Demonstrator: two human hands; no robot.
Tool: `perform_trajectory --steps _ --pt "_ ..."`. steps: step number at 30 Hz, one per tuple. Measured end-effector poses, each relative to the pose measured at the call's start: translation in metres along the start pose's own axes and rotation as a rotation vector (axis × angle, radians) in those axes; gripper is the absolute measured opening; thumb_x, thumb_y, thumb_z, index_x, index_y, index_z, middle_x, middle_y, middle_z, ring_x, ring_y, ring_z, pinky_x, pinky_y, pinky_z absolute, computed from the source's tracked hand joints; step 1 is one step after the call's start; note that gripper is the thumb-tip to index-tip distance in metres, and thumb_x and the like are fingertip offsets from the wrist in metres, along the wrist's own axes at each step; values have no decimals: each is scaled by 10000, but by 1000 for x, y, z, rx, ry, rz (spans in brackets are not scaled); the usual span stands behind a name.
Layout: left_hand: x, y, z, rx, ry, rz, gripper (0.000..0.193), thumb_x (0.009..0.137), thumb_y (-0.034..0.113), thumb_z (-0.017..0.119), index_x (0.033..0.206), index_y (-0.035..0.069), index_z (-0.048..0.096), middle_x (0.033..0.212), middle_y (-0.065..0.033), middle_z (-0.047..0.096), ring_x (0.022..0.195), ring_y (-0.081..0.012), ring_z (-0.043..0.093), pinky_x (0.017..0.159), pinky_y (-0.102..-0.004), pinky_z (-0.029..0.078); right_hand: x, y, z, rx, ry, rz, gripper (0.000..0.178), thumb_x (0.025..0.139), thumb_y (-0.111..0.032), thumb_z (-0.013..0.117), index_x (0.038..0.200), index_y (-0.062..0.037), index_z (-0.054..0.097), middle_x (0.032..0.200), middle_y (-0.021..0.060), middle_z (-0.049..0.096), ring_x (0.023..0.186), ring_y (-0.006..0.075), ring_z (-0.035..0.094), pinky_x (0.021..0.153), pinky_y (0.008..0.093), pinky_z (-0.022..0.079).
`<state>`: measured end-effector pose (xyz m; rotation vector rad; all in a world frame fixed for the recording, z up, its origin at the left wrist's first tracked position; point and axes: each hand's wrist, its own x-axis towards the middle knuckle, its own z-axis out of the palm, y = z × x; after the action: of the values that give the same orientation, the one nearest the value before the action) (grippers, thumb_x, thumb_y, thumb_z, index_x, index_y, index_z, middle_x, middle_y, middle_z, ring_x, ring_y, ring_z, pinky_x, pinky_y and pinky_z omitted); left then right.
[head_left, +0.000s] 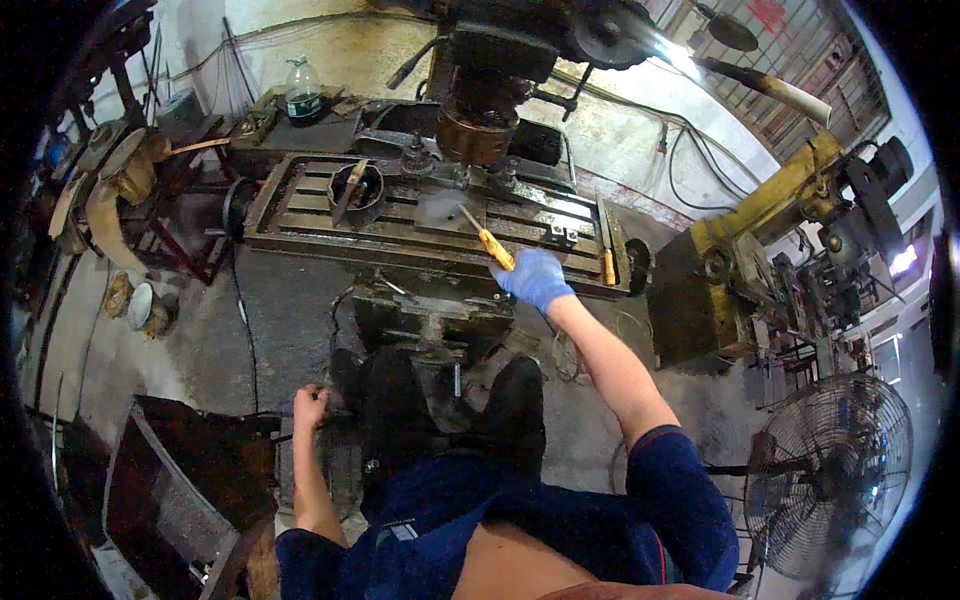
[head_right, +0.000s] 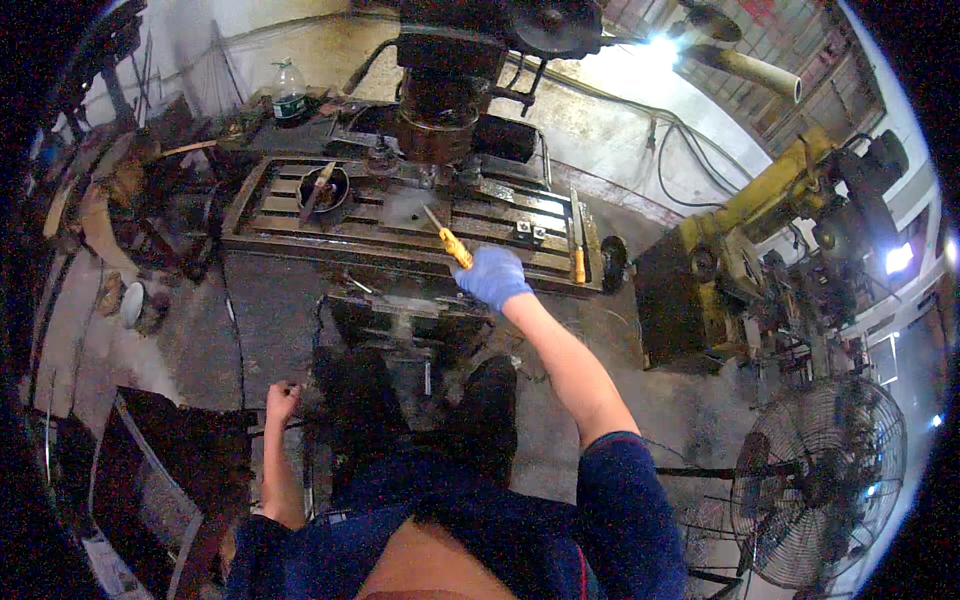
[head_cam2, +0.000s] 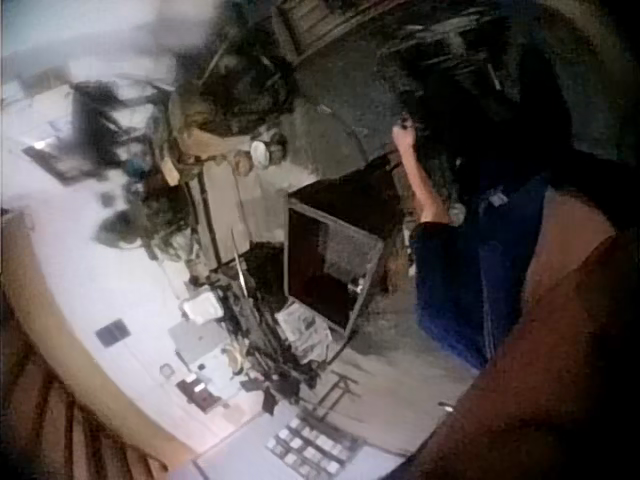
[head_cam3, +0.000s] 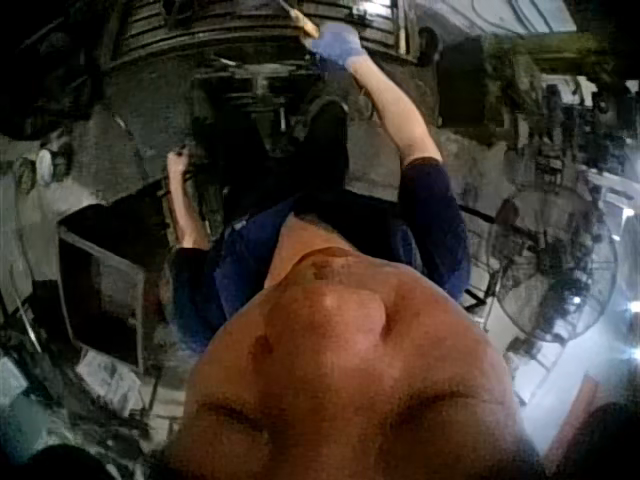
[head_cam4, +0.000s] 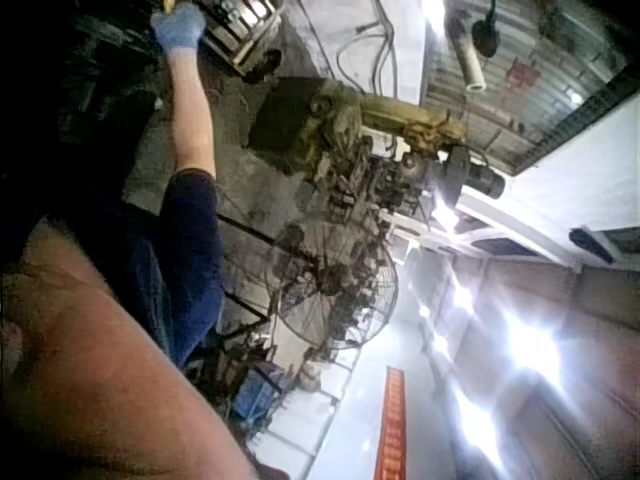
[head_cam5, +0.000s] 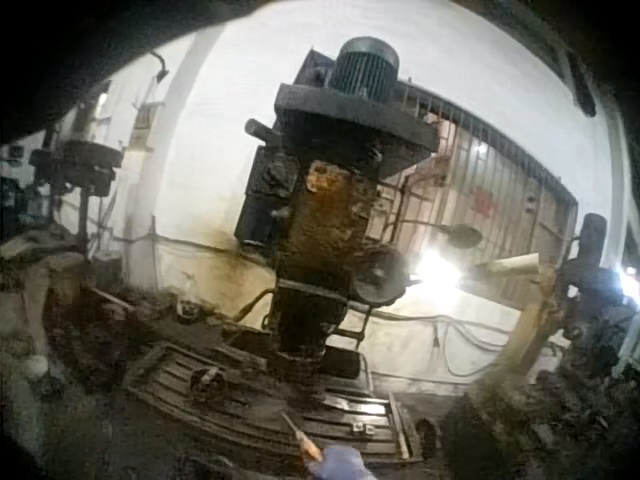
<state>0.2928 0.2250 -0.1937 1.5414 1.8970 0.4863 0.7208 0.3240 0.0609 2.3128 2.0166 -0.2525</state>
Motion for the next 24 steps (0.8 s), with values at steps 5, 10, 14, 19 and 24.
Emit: perform_trajectory --steps 5,10,14,19,24 --pt "-1 14 -23 -164 -27 -156 293 754 183 597 968 -16 617 827 -202 635 804 -322 617 714 -381 468 50 -13 -14 71 64 45 457 721 -456 550 868 -36 653 893 183 634 854 331 610 755 399 475" --pt "26 -47 -1 -89 87 -10 278 771 155 588 969 -40 603 787 -173 643 680 -251 630 644 -354 480 39 -19 -18 118 11 55 464 726 -450 549 897 -29 646 931 195 625 869 338 606 763 400 472" --pt "-2 61 -26 -252 -142 -27 273 804 148 572 994 -48 587 793 -146 634 631 -188 609 578 -307 480 -5 10 8 166 -67 -6 532 719 -512 562 839 0 638 846 211 627 799 345 615 709 413 479" --pt "1 152 -19 -809 -361 -6 299 872 204 523 1059 -27 545 750 -97 603 602 -162 587 565 -267 480 -99 17 4 292 -382 -363 573 703 -549 573 706 23 612 661 242 567 655 369 593 608 433 456" --pt "4 221 6 -1305 -655 -11 255 901 209 477 1066 21 526 781 -102 603 677 -207 608 641 -313 514 -139 19 37 286 -377 -405 571 724 -572 530 735 -12 636 654 220 576 648 369 587 610 435 457"
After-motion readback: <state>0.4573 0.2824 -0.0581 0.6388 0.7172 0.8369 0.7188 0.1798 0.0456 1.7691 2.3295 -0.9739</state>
